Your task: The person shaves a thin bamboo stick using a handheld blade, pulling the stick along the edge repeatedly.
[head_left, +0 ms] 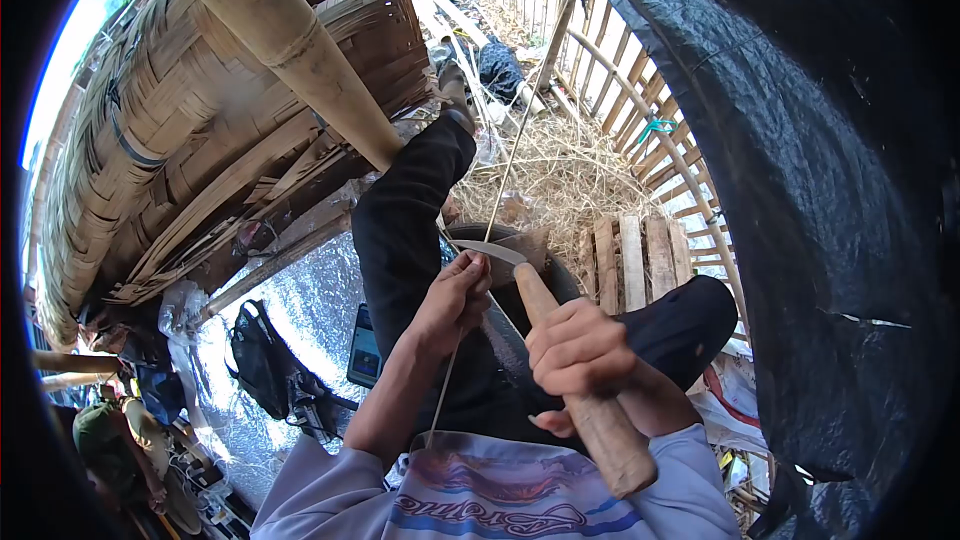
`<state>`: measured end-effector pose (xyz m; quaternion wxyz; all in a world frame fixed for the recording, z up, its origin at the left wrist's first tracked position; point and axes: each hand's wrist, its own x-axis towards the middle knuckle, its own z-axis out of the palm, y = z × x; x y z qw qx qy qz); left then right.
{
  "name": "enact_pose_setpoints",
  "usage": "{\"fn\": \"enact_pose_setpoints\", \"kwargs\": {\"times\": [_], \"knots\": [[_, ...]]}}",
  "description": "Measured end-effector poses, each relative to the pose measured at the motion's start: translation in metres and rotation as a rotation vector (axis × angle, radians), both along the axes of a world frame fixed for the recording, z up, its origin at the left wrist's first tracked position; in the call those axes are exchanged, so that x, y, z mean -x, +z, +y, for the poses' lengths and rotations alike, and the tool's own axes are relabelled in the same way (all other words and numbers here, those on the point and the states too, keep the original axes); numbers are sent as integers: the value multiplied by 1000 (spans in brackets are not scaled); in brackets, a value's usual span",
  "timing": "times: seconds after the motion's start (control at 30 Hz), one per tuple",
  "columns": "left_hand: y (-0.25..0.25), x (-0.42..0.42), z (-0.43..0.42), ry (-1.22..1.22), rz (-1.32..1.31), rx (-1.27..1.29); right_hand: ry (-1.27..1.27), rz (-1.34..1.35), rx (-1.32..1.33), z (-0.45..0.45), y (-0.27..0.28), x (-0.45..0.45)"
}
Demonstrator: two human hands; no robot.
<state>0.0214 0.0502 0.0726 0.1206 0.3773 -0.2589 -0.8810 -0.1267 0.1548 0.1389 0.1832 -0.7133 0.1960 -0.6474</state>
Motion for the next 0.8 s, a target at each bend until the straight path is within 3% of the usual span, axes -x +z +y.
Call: {"fn": "enact_pose_setpoints", "kwargs": {"times": [0.07, 0.27, 0.37, 0.8], "knots": [[3, 0, 2, 4, -4, 8, 18, 200, 3, 6, -5, -10], [4, -3, 7, 26, -15, -21, -9, 228, 47, 2, -20, -21], [4, -2, 11, -4, -17, -32, -105, 379, 59, -5, -29, -19], [0, -8, 4, 66, 27, -76, 37, 208, 80, -1, -20, -22]]}}
